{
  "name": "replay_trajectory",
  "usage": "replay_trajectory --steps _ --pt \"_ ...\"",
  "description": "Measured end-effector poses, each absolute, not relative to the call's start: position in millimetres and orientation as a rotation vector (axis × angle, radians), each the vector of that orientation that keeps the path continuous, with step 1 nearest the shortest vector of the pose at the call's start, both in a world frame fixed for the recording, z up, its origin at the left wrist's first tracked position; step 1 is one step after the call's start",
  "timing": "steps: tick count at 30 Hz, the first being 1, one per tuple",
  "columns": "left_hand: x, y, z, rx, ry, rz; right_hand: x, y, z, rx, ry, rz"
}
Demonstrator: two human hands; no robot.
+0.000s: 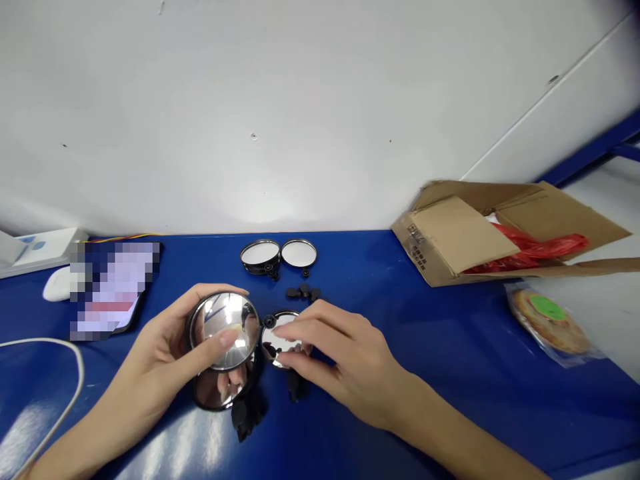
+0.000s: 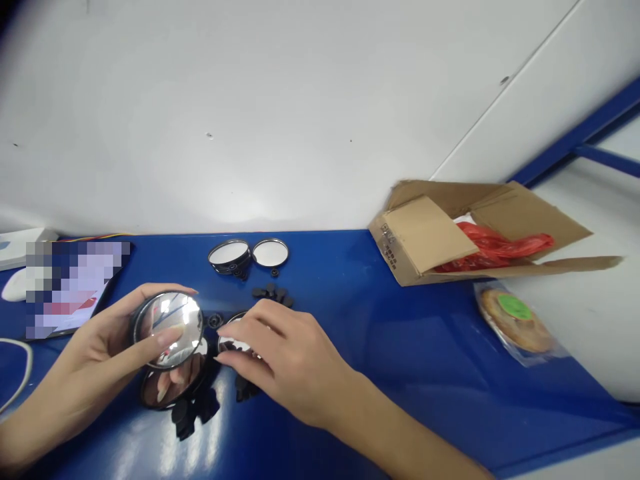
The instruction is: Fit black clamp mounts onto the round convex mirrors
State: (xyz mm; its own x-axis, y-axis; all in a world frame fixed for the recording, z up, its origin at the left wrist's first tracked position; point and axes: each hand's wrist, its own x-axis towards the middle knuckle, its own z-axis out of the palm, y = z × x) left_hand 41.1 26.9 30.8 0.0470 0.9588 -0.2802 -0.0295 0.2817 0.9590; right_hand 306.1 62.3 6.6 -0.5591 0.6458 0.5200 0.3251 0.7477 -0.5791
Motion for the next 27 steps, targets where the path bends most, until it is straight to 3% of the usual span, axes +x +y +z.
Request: replay_trajectory --steps 7,15,22,27 --pt "48.7 20.2 42.9 1.016 1.325 0.917 299.1 58.6 3.1 -0.843 -2.132 0.398" --pt "42.5 21.5 32.1 1.000 1.223 0.942 301.1 66.0 -1.8 -0.674 -2.215 0.273" --pt "24.8 38.3 6.1 1.309 1.315 1.216 316.9 96.3 -0.2 -0.991 -1.882 0.300" --pt "21.6 38.8 -0.2 1.406 1.431 1.163 322.7 120.3 -9.4 -1.187 -1.724 0.355"
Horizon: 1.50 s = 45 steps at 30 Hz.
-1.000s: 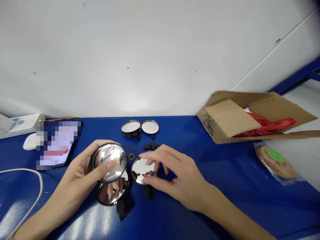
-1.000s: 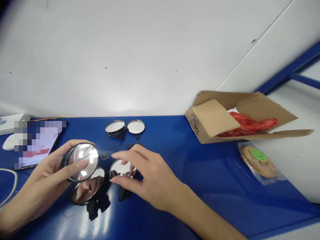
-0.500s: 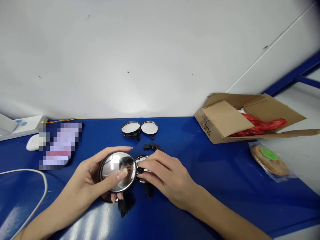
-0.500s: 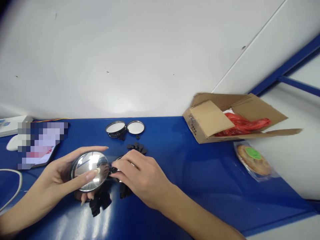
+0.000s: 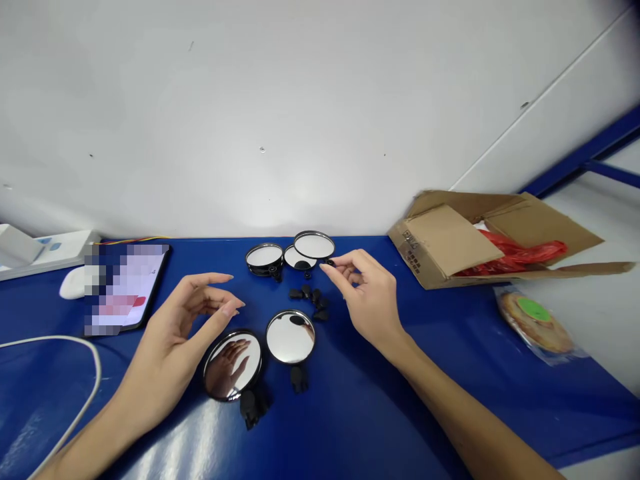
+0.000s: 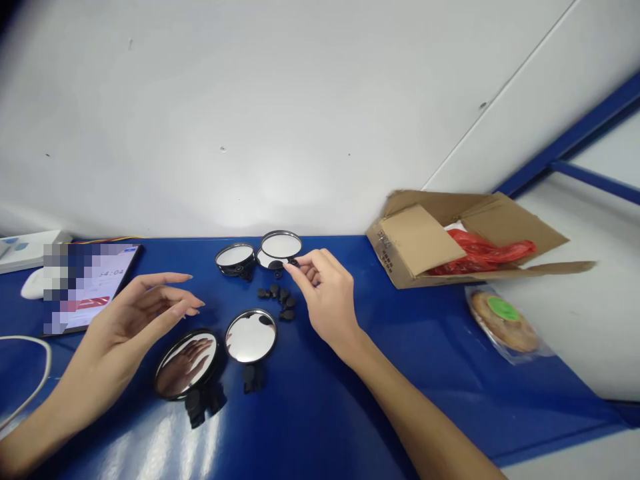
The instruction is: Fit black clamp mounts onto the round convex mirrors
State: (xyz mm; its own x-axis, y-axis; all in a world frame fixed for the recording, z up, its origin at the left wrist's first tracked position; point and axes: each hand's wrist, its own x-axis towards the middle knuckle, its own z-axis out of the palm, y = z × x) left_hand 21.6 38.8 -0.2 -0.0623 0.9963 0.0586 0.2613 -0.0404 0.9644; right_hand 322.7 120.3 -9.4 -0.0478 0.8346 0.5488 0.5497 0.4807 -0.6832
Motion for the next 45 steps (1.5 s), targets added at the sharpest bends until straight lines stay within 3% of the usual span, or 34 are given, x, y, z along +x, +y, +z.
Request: replay_trajectory --steps 17,27,34,45 --pt "22.0 33.0 -3.9 1.538 1.495 1.035 312.3 136.5 -30.8 -1.313 -1.845 0.402" --pt "18.8 34.2 -7.8 1.568 1.551 1.011 314.2 126.9 -16.4 -1.264 -1.867 0.377" --pt "19.7 36.4 -8.8 1.564 1.558 1.001 315.3 93.8 9.0 -0.906 -2.223 0.516" --pt "21.3 35.4 -7.2 1.555 1.554 0.985 322.1 84.0 12.3 -0.852 -2.602 0.684"
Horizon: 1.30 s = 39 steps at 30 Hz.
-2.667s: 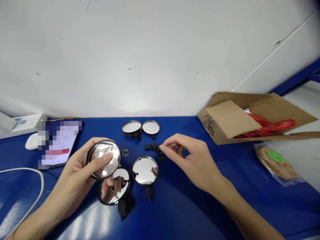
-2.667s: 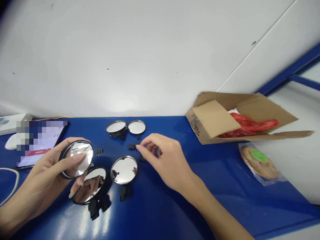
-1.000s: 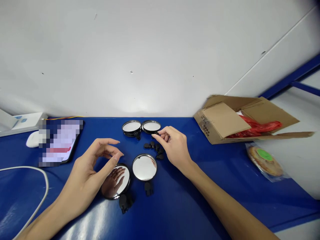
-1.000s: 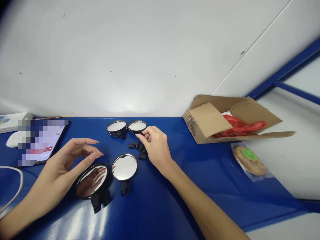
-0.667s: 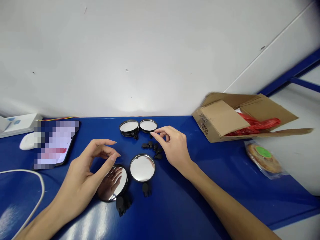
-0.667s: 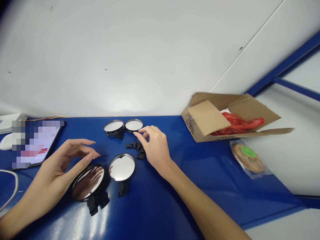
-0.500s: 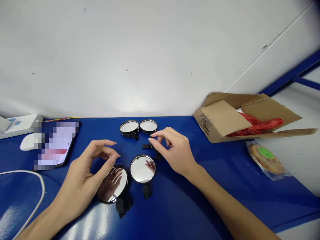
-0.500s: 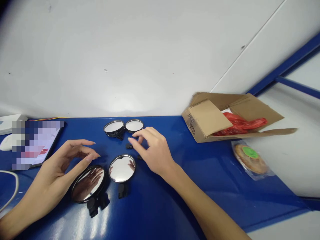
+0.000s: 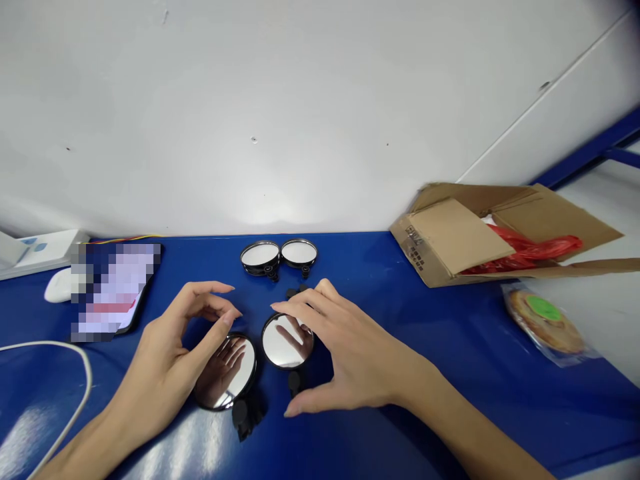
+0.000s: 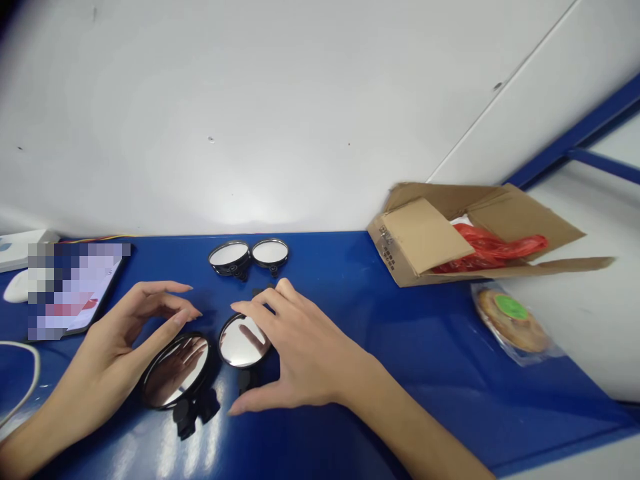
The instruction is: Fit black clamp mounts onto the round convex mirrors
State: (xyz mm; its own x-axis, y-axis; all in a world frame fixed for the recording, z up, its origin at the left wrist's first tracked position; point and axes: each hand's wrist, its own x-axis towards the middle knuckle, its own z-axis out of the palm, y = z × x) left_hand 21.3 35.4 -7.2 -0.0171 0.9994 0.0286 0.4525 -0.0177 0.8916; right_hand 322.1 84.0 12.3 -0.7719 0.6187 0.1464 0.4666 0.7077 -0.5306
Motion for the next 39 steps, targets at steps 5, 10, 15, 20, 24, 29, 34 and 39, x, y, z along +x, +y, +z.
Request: replay_trajectory --steps 5,10,15,20,24,29,34,39 --pt "20.3 35.3 -8.3 1.569 1.545 0.986 322.1 86.4 12.3 -0.808 -2.583 0.707" --pt "19.1 33.3 -5.3 1.609 1.587 0.990 323.6 86.7 13.8 -0.820 -2.534 0.698" --pt "18.4 28.8 2.4 1.707 1.508 0.934 318.7 83.3 14.8 -0.629 -2.392 0.583" --pt "28.3 25.7 12.0 1.671 1.320 0.889 304.5 68.5 13.8 -0.458 -2.347 0.278" --pt "35.4 22.3 14.2 1.487 1.190 0.944 294.9 54.5 14.5 -0.454 -2.369 0.126" --pt "26.6 20.3 6.6 1.173 1.301 1.049 286.4 50.2 9.8 -0.706 -2.071 -0.025" --pt "24.2 20.0 0.6 1.133 1.325 1.053 286.6 58.4 3.4 -0.732 -2.122 -0.160" --pt "28.3 16.4 3.8 1.273 1.383 1.011 286.4 57.7 -2.4 -0.628 -2.265 -0.267"
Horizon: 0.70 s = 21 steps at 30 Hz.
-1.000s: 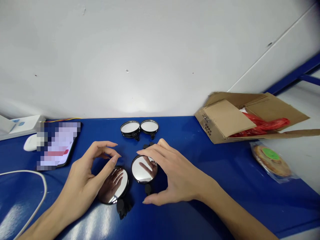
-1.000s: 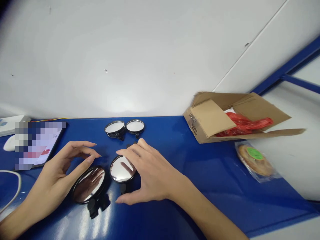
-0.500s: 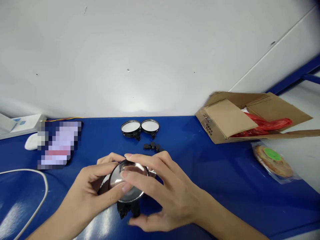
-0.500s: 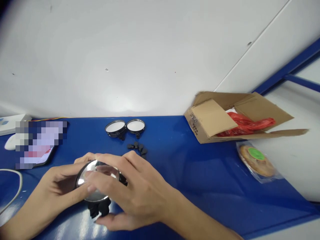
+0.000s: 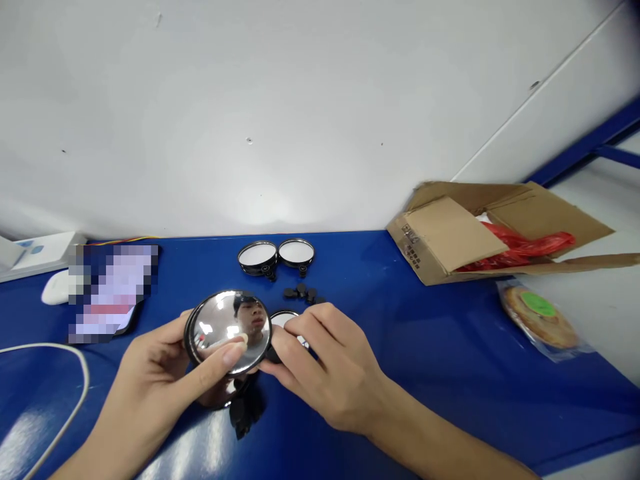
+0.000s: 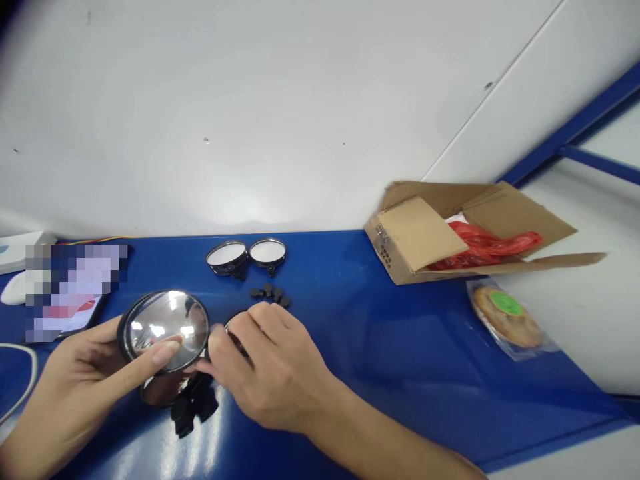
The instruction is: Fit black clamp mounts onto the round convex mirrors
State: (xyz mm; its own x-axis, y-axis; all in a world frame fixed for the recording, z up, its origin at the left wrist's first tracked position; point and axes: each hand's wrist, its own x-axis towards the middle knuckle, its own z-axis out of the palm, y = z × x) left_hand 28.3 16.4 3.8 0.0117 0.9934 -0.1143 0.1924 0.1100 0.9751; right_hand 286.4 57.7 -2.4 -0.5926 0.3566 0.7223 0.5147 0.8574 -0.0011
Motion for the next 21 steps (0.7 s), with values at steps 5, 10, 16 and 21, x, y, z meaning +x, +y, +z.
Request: replay_trajectory --steps 5,10,16,21 --pt "42.9 7.6 14.6 1.342 1.497 1.119 281.4 50.4 -0.9 -0.573 -2.271 -0.283" --pt "63.8 -1.4 34.1 1.029 1.614 1.144 283.2 50.6 6.2 -0.531 -2.309 -0.224" --pt "33.0 11.2 26.8 1.174 1.361 0.862 291.4 56.0 16.1 -0.360 -2.408 -0.002" --pt "7.6 17.2 11.7 1.307 1.183 0.696 293.3 56.4 19.6 -0.297 -2.478 0.152"
